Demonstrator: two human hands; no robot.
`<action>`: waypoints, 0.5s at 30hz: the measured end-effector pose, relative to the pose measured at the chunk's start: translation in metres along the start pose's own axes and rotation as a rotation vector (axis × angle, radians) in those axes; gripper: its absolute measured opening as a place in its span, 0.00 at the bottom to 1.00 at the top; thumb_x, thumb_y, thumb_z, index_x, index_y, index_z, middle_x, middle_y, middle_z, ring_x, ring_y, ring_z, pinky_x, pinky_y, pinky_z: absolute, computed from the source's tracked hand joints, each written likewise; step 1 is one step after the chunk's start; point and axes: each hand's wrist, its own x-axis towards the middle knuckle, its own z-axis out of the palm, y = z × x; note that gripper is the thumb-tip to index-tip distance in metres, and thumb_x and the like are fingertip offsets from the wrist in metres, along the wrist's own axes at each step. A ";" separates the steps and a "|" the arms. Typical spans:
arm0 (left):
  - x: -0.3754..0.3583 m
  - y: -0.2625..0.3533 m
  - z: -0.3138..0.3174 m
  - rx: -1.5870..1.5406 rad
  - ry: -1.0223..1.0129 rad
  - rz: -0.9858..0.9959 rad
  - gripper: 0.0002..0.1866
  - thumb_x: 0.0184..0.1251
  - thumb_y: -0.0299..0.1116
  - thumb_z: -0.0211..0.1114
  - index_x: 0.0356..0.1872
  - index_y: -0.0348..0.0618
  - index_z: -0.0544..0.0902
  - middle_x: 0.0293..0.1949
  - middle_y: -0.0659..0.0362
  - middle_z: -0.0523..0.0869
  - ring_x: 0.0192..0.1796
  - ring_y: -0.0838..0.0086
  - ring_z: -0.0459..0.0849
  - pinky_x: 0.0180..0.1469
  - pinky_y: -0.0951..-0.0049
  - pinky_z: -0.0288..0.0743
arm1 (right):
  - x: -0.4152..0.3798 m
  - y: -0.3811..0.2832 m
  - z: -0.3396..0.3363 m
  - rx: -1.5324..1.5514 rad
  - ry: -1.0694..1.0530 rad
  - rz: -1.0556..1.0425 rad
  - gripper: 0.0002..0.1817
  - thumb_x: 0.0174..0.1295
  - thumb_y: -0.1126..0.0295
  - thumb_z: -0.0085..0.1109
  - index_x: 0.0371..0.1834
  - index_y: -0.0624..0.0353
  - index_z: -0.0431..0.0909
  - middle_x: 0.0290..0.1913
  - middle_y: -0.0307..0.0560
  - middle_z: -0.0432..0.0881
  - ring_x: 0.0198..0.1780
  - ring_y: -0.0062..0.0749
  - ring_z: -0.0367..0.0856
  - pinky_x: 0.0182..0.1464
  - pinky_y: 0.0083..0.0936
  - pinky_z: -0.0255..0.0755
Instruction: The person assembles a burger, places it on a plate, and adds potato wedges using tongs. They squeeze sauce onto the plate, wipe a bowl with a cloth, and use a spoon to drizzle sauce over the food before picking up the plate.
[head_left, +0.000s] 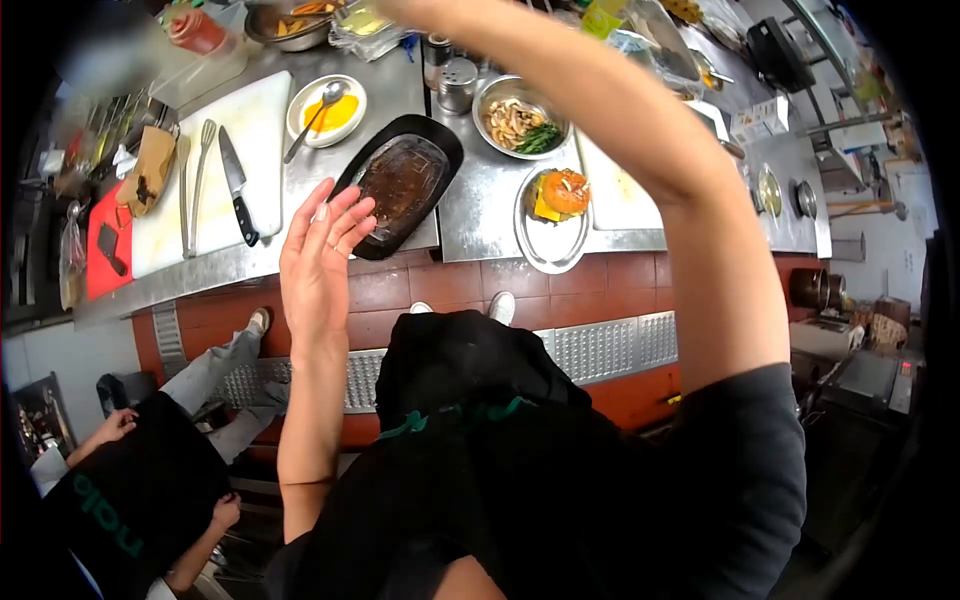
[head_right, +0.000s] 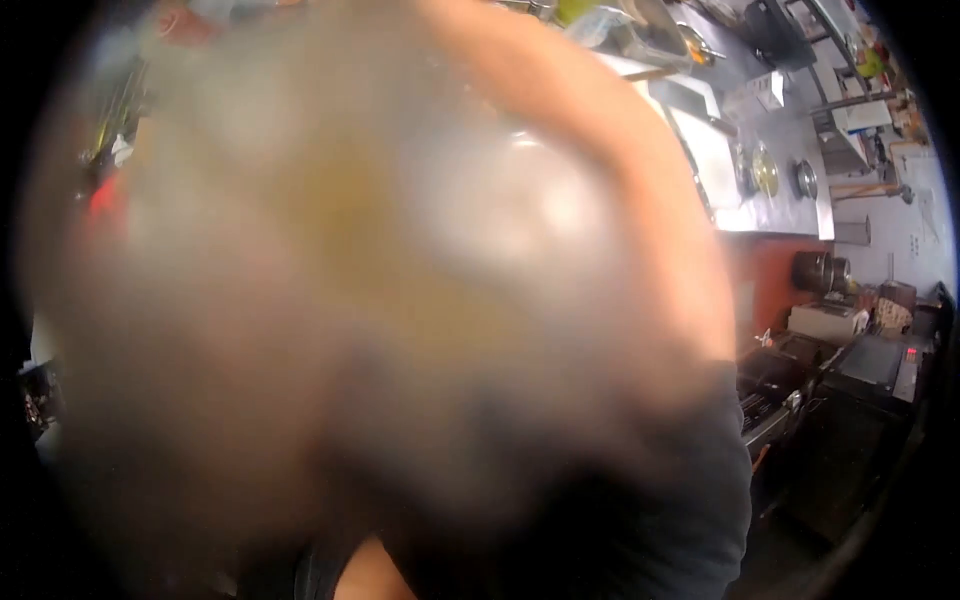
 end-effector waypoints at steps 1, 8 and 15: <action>-0.004 0.004 0.009 0.015 -0.012 -0.002 0.25 0.70 0.34 0.55 0.63 0.30 0.64 0.51 0.42 0.77 0.50 0.61 0.81 0.53 0.65 0.76 | 0.025 0.057 0.024 -0.815 -0.110 -0.532 0.15 0.54 0.67 0.59 0.40 0.65 0.79 0.31 0.56 0.82 0.33 0.42 0.82 0.36 0.31 0.76; -0.066 -0.063 0.023 -0.198 0.212 -0.502 0.16 0.69 0.30 0.55 0.55 0.35 0.72 0.50 0.56 0.79 0.53 0.72 0.78 0.55 0.70 0.75 | -0.259 0.002 -0.010 -0.558 -0.522 -0.724 0.07 0.45 0.68 0.56 0.25 0.60 0.76 0.40 0.47 0.74 0.43 0.36 0.72 0.34 0.27 0.69; -0.080 -0.155 0.032 -0.097 -0.199 -0.855 0.11 0.67 0.30 0.58 0.45 0.35 0.79 0.44 0.55 0.83 0.45 0.71 0.82 0.50 0.69 0.76 | -0.360 0.101 -0.043 -0.182 -0.161 -0.174 0.09 0.49 0.76 0.63 0.33 0.62 0.75 0.43 0.50 0.77 0.42 0.44 0.77 0.38 0.32 0.74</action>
